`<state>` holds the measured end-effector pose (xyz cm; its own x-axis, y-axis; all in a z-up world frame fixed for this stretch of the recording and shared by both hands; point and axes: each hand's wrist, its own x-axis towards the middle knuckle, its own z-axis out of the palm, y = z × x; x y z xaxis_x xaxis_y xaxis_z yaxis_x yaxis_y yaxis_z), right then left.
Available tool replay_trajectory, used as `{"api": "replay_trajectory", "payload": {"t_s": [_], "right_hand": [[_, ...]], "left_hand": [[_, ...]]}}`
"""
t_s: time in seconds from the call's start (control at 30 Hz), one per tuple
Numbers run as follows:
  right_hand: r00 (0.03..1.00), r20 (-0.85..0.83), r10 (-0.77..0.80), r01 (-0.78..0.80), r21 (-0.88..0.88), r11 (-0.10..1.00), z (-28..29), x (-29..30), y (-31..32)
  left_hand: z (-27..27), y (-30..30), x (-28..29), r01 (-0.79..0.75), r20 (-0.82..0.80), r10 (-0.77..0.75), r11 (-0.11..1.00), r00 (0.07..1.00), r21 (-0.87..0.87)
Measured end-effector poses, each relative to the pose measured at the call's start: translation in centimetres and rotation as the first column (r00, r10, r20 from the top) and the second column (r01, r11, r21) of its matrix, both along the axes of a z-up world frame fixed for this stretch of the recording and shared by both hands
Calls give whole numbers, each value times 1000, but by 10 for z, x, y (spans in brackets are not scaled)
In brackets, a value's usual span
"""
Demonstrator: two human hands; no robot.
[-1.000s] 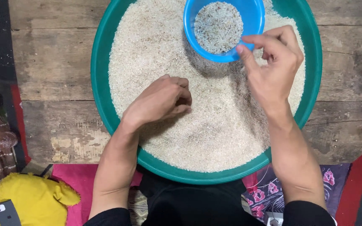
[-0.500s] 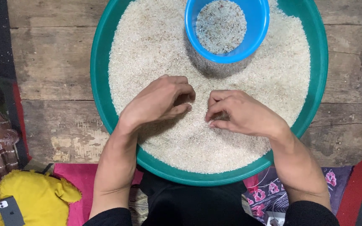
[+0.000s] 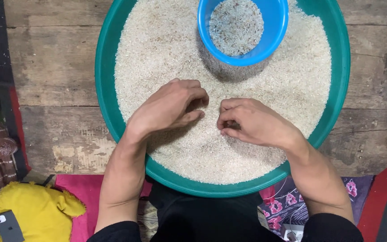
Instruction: The person sorts through a large basin of grains by hand, picking out debris and placing it into a smaller bowl.
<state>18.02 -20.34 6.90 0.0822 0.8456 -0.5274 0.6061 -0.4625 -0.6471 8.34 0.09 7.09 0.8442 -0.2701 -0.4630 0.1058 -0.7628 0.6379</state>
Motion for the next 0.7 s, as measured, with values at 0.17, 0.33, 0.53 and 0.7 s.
{"api": "replay_trajectory", "payload": {"t_s": [0.17,0.33,0.53,0.7], "right_hand": [[997,-34,-66,70,140,988,7,4,-6],[944,-149,-294,329,422,845,-5,29,-27],[697,-161,-699,538,761,362,-17,51,-17],[693,-19,-720,432,811,394,-30,65,-9]], "left_hand": [[4,0,-1,-12,8,12,1000,1000,-26],[-8,-8,-2,-17,15,18,997,1000,-79],[-28,-23,-11,149,308,-88,973,947,-178],[-29,-29,-9,197,293,-150,971,944,-138]]}}
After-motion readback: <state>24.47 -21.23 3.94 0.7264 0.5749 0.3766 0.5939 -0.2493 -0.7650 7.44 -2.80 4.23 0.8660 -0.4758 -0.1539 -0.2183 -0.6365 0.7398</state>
